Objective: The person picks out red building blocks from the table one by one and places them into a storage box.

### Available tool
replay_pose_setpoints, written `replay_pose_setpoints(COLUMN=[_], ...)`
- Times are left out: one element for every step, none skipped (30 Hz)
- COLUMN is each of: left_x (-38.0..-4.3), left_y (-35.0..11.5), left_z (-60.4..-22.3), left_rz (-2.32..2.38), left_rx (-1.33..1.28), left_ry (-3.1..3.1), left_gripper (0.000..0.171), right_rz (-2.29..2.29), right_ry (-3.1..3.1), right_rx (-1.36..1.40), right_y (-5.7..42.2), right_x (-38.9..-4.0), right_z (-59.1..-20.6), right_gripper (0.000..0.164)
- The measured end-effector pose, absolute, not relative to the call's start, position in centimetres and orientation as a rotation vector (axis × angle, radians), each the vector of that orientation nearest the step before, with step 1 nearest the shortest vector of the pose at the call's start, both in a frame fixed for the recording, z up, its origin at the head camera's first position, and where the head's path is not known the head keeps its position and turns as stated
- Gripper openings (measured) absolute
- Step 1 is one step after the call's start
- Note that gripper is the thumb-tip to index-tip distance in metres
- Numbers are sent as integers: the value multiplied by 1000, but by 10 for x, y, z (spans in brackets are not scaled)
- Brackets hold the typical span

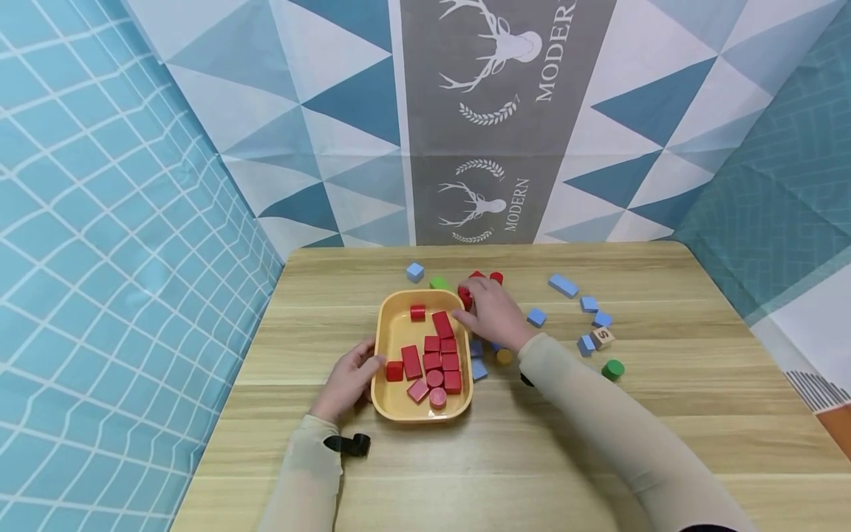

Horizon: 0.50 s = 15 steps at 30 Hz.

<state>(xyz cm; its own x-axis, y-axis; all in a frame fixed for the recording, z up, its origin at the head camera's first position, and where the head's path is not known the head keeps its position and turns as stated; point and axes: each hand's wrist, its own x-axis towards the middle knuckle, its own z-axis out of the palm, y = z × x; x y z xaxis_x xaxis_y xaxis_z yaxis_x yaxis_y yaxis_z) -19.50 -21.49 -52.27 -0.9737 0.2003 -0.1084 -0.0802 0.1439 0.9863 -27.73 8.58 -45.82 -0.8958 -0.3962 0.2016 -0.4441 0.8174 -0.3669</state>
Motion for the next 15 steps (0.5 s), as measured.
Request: replay_pose_setpoints(left_x=[-195, -195, -195, -196, -196, -196, -196, -196, -196, -194, -193, -191, -190, -189, -189], left_y=[-215, -214, -214, -214, -214, -214, -214, -214, -214, -213, -213, -212, -212, -212, -212], left_z=[-522, -522, -522, -522, -522, -521, -520, -518, -516, -512, -508, -505, -502, -501, -502], left_rz=[1922, 1925, 1926, 1931, 1931, 1932, 1935, 1933, 1927, 1923, 1917, 1913, 1909, 1908, 1912], left_rx=[117, 115, 114, 112, 112, 112, 114, 117, 123, 131, 135, 139, 139, 139, 139], left_ry=[2201, 2194, 2188, 2175, 2167, 2155, 2145, 2140, 2139, 2143, 2144, 2150, 2155, 2160, 2163], left_gripper=[51, 51, 52, 52, 52, 53, 53, 53, 53, 53, 53, 53, 53, 53, 53], right_rz=[633, 644, 648, 652, 653, 656, 658, 656, 655, 651, 649, 646, 637, 612, 596], right_ry=[-2892, -2900, -2908, -2918, -2925, -2933, -2941, -2946, -2947, -2945, -2942, -2938, -2934, -2930, -2923], right_rx=[662, 654, 645, 638, 635, 630, 622, 612, 607, 607, 602, 602, 597, 591, 593], right_y=[87, 88, 89, 89, 89, 90, 90, 90, 90, 91, 91, 92, 92, 93, 95], right_x=[-279, -281, -282, -282, -283, -283, -284, -284, -285, -286, -287, -288, -290, -291, -293], right_z=[-459, -460, -461, -461, -462, -462, -463, -463, -463, -464, -465, -465, -465, -466, -467], right_gripper=[63, 64, 65, 66, 66, 67, 67, 67, 68, 67, 67, 67, 66, 65, 62])
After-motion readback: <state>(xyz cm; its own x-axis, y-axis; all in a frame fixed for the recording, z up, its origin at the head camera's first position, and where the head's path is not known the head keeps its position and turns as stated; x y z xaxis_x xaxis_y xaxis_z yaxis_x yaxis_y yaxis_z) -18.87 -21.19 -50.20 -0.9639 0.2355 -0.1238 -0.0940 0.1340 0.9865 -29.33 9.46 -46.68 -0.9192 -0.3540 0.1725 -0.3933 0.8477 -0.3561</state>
